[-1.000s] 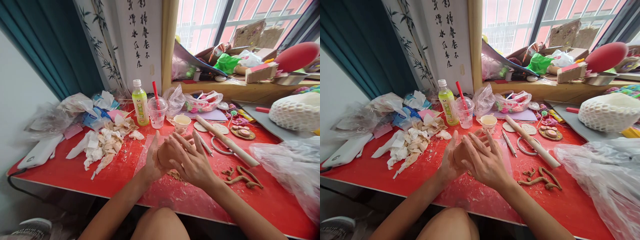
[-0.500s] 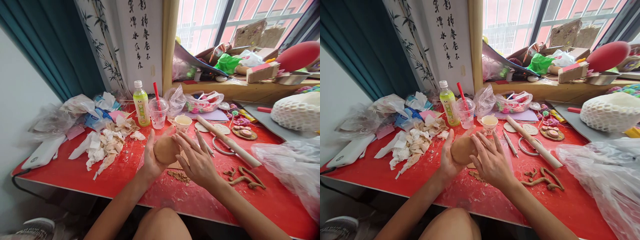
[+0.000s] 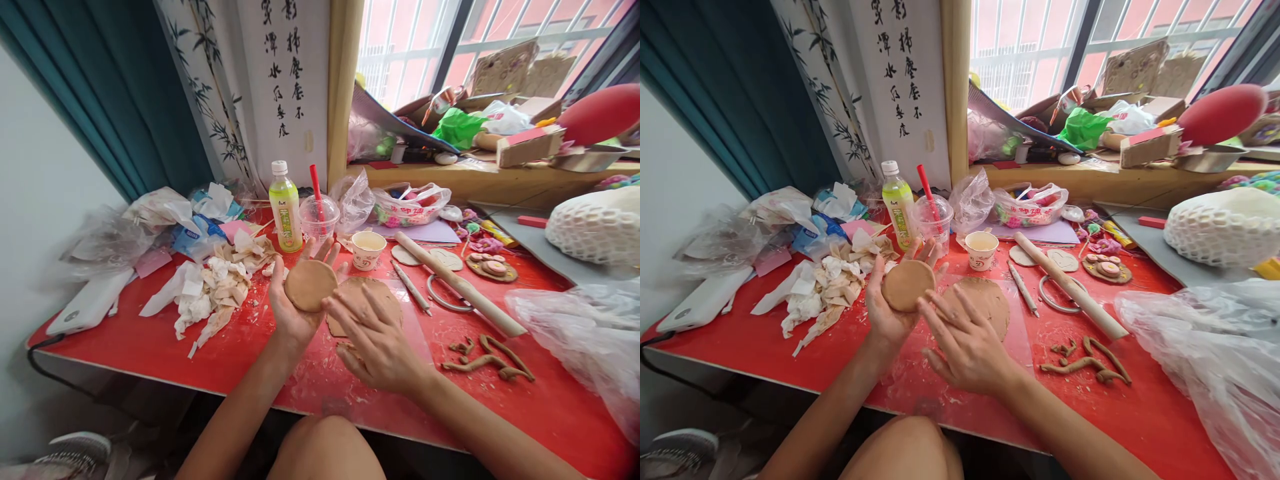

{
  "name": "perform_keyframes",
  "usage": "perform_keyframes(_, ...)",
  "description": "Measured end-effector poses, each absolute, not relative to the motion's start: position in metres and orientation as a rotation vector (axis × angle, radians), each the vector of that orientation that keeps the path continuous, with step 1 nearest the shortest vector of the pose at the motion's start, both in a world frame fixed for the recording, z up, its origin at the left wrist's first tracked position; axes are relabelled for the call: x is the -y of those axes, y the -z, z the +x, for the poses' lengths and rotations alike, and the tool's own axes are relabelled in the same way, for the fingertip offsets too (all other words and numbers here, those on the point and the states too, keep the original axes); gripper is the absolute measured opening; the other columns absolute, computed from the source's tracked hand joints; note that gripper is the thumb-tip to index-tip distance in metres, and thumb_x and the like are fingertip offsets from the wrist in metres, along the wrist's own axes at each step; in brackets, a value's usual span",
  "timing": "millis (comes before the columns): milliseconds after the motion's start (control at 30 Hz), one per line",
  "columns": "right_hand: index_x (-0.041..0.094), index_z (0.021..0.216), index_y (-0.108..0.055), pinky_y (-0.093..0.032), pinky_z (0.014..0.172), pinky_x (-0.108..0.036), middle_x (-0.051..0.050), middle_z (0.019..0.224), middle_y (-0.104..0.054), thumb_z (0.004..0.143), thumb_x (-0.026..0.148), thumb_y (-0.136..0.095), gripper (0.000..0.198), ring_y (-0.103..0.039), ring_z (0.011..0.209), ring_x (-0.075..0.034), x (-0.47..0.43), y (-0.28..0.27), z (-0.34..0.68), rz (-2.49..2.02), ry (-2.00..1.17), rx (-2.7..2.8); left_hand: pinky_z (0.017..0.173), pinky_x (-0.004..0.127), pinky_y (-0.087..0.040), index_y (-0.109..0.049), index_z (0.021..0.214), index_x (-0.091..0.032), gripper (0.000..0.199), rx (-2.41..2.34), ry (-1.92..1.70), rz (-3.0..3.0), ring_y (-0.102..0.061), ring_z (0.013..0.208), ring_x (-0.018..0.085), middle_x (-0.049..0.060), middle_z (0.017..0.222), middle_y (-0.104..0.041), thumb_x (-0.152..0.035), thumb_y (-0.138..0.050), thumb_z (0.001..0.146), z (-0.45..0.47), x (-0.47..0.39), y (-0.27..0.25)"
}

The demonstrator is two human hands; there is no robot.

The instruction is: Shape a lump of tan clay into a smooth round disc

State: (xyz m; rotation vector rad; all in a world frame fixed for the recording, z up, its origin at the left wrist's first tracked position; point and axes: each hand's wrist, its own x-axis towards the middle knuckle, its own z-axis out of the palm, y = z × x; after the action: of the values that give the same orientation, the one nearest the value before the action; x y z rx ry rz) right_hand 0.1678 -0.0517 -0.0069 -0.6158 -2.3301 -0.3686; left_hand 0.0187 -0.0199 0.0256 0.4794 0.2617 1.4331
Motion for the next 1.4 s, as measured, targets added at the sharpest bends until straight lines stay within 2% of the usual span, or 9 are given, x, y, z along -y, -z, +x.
perform_keyframes(100, 0.006, 0.145, -0.016, -0.015, 0.117, -0.044, -0.009, 0.132, -0.052, 0.089, 0.021, -0.043, 0.065, -0.032, 0.135, -0.017, 0.053, 0.009, 0.166, -0.49, 0.369, 2.388, 0.104, 0.041, -0.037, -0.043, 0.136, -0.02, 0.056, -0.27, -1.444, 0.472, -0.039, 0.131, 0.027, 0.009, 0.134, -0.053, -0.05, -0.034, 0.09, 0.018, 0.02, -0.026)
perform_keyframes(333, 0.007, 0.147, -0.005, -0.021, 0.115, -0.046, -0.012, 0.141, -0.042, 0.09, 0.021, -0.041, 0.069, -0.024, 0.139, -0.019, 0.041, 0.009, 0.175, -0.778, 0.391, 2.257, 0.105, 0.039, -0.036, -0.037, 0.139, -0.021, 0.057, -0.248, -1.38, 0.493, -0.037, 0.133, 0.024, 0.007, 0.135, -0.051, -0.051, -0.029, 0.091, 0.017, 0.026, -0.035)
perform_keyframes(467, 0.005, 0.146, -0.007, -0.012, 0.118, -0.045, -0.01, 0.142, -0.041, 0.089, 0.021, -0.042, 0.069, -0.02, 0.14, -0.017, 0.043, 0.012, 0.172, -0.693, 0.394, 2.345, 0.106, 0.042, -0.035, -0.039, 0.138, -0.019, 0.057, -0.219, -1.409, 0.488, -0.037, 0.133, 0.025, 0.008, 0.136, -0.051, -0.051, -0.029, 0.092, 0.016, 0.024, -0.033)
perform_keyframes(633, 0.006, 0.144, -0.019, -0.003, 0.119, -0.043, -0.004, 0.141, -0.041, 0.09, 0.023, -0.042, 0.061, -0.017, 0.14, -0.015, 0.05, 0.014, 0.165, -0.511, 0.383, 2.47, 0.106, 0.044, -0.035, -0.041, 0.137, -0.021, 0.058, -0.239, -1.412, 0.48, -0.037, 0.133, 0.027, 0.008, 0.136, -0.05, -0.053, -0.031, 0.09, 0.016, 0.022, -0.03)
perform_keyframes(700, 0.007, 0.144, -0.02, -0.002, 0.119, -0.043, -0.004, 0.141, -0.041, 0.091, 0.023, -0.043, 0.06, -0.016, 0.141, -0.014, 0.048, 0.014, 0.167, -0.525, 0.421, 2.447, 0.106, 0.043, -0.035, -0.04, 0.138, -0.021, 0.057, -0.242, -1.406, 0.484, -0.036, 0.133, 0.027, 0.008, 0.136, -0.05, -0.052, -0.031, 0.09, 0.017, 0.023, -0.031)
perform_keyframes(867, 0.008, 0.147, -0.006, -0.004, 0.119, -0.044, -0.007, 0.142, -0.038, 0.092, 0.026, -0.043, 0.069, -0.012, 0.141, -0.016, 0.035, 0.011, 0.178, -0.747, 0.529, 2.321, 0.106, 0.039, -0.036, -0.038, 0.139, -0.021, 0.057, -0.219, -1.387, 0.534, -0.032, 0.136, 0.024, 0.006, 0.138, -0.049, -0.051, -0.027, 0.092, 0.016, 0.025, -0.033)
perform_keyframes(1000, 0.006, 0.146, -0.001, -0.003, 0.118, -0.044, -0.008, 0.144, -0.036, 0.092, 0.029, -0.043, 0.073, -0.009, 0.142, -0.016, 0.032, 0.01, 0.181, -0.763, 0.509, 2.33, 0.109, 0.039, -0.033, -0.038, 0.138, -0.022, 0.057, -0.198, -1.34, 0.575, -0.028, 0.138, 0.023, 0.005, 0.141, -0.045, -0.052, -0.029, 0.092, 0.015, 0.026, -0.032)
perform_keyframes(1200, 0.008, 0.146, -0.007, 0.001, 0.118, -0.042, -0.005, 0.142, -0.039, 0.091, 0.028, -0.044, 0.069, -0.011, 0.141, -0.013, 0.042, 0.016, 0.171, -0.569, 0.435, 2.45, 0.111, 0.047, -0.028, -0.041, 0.137, -0.022, 0.058, -0.243, -1.402, 0.576, -0.027, 0.138, 0.027, 0.005, 0.141, -0.045, -0.055, -0.027, 0.091, 0.014, 0.026, -0.033)
perform_keyframes(1400, 0.012, 0.147, -0.01, 0.002, 0.119, -0.042, 0.0, 0.138, -0.045, 0.09, 0.025, -0.047, 0.069, -0.008, 0.142, -0.01, 0.042, 0.015, 0.172, -0.541, 0.471, 2.418, 0.111, 0.048, -0.028, -0.04, 0.137, -0.023, 0.059, -0.255, -1.364, 0.599, -0.026, 0.138, 0.027, 0.004, 0.142, -0.044, -0.057, -0.026, 0.09, 0.015, 0.027, -0.033)
